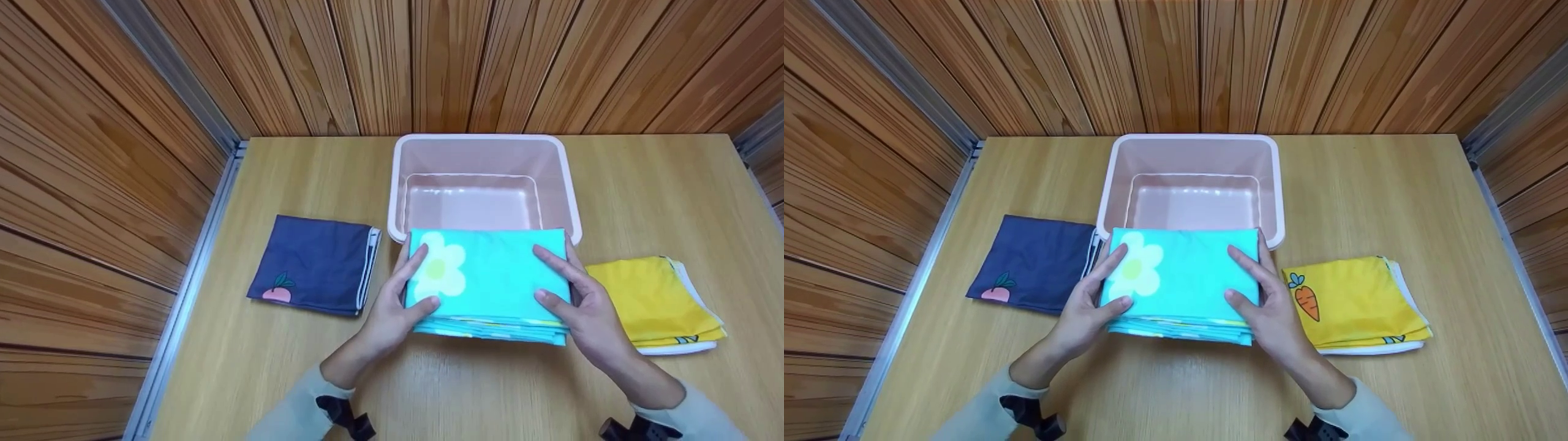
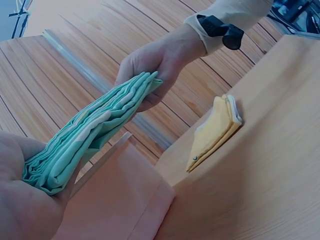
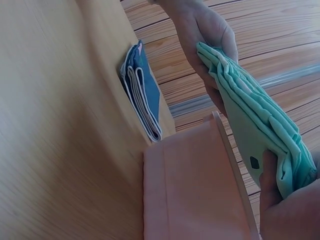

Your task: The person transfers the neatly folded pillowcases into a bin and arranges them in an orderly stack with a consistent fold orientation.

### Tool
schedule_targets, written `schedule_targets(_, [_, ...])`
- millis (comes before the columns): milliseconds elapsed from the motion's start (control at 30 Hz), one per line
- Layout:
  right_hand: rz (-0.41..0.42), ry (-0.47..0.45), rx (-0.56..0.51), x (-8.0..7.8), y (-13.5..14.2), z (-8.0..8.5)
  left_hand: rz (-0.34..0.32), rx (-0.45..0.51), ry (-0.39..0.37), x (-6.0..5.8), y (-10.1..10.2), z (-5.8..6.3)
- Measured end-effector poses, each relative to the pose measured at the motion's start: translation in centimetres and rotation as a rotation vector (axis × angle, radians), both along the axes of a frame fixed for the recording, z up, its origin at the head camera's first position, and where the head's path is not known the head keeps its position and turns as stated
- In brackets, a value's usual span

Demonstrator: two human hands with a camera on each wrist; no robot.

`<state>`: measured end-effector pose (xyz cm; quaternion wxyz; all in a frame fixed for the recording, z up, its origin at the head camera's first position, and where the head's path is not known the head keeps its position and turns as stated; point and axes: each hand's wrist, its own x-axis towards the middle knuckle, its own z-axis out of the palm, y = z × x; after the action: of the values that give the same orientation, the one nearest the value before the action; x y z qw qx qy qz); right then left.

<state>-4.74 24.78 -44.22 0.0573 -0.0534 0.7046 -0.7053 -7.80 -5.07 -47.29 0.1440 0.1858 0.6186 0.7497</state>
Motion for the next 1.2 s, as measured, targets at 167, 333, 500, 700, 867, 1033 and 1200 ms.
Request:
schedule_targets(167, [-0.004,0.012,-0.007,-0.2,0.0,0.1,-0.002,0.013,-0.005,-0.3,0.1,0.2])
schedule_targets(333, [0.0,0.02,-0.026,-0.4,0.0,0.1,-0.012,0.033,-0.017,-0.6,0.1,0.3])
schedule_targets(500, [-0.01,0.028,-0.034,-0.7,0.0,0.1,-0.011,0.023,-0.008,-0.9,0.1,0.5])
schedule_targets(700, [-0.012,0.04,-0.029,-1.0,0.1,0.3,-0.005,0.031,-0.017,-1.2,0.2,0.6])
schedule_targets(867, [-0.012,0.03,-0.021,-1.3,0.1,0.5,0.001,0.037,-0.016,-1.4,0.3,0.7])
schedule_targets(1033, [-0.015,0.021,-0.015,-1.6,0.2,0.5,0.015,0.035,-0.018,-1.7,0.4,0.9])
schedule_targets(1200, [-0.016,0.008,-0.034,-1.9,0.3,0.5,0.031,0.044,-0.049,-2.0,0.5,1.1])
